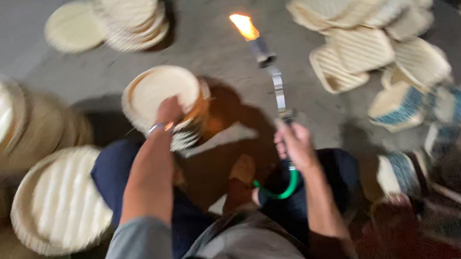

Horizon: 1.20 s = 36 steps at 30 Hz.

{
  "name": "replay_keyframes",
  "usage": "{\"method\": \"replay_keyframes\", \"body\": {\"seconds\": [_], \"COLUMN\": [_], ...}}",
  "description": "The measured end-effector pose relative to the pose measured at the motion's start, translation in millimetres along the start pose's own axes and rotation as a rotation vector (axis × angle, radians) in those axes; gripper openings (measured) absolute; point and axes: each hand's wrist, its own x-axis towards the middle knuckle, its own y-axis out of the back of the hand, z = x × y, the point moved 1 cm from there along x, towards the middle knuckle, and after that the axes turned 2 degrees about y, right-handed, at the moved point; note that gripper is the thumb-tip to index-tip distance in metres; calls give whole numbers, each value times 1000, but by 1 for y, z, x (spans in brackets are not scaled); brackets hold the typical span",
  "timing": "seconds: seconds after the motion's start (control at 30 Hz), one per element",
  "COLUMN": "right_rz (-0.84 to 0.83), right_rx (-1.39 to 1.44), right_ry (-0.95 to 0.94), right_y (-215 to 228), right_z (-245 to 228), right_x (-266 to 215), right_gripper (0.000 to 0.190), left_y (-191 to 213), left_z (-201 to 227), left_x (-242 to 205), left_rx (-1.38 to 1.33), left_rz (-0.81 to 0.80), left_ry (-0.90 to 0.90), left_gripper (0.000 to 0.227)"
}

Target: The person uses a handheld blowtorch to apply flame to the interior and exterior surfaces of woven baskets. They rotate each basket to cover the surface, then place it back into a stack. The process is repeated for multiple baskets.

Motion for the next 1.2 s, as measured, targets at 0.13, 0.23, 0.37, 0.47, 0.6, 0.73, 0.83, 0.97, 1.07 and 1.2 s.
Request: {"method": "replay_keyframes", "body": {"seconds": [0.13, 0.23, 0.37, 0.47, 0.6, 0.73, 0.83, 0.97, 1.07, 1.2], "right_rz": [-2, -20, -2, -8, 3, 64, 250, 339, 368, 355], "right_rx": [62, 25, 24, 17, 49, 92, 126, 50, 48, 9], "right_ry": [-28, 8, -41, -10, 24, 154, 216, 196, 184, 247], "right_y": [-1, 2, 5, 5, -4, -16, -20, -12, -11, -1], "right_z": [6, 3, -1, -7, -10, -2, 1, 4, 11, 17], "right_x": [-5, -12, -19, -23, -19, 2, 14, 14, 12, 18], "right_gripper": [33, 35, 37, 38, 33, 38, 33, 36, 32, 27], "left_y": [-7, -2, 10, 19, 53, 73, 90, 102, 103, 113], "left_z": [-11, -14, -13, 3, 59, 147, 189, 208, 207, 205], "left_x": [-19, -41, -50, -48, -69, -130, -175, -202, -206, -197], "left_rx": [227, 338, 460, 545, 537, 635, 701, 603, 637, 457], "left_rz": [-361, -301, -240, -32, 176, -20, -154, -99, -247, -86], "left_ry": [171, 119, 16, -140, -473, -681, -819, -971, -993, -951], "left_gripper": [39, 32, 21, 20, 32, 50, 49, 58, 48, 55]}}
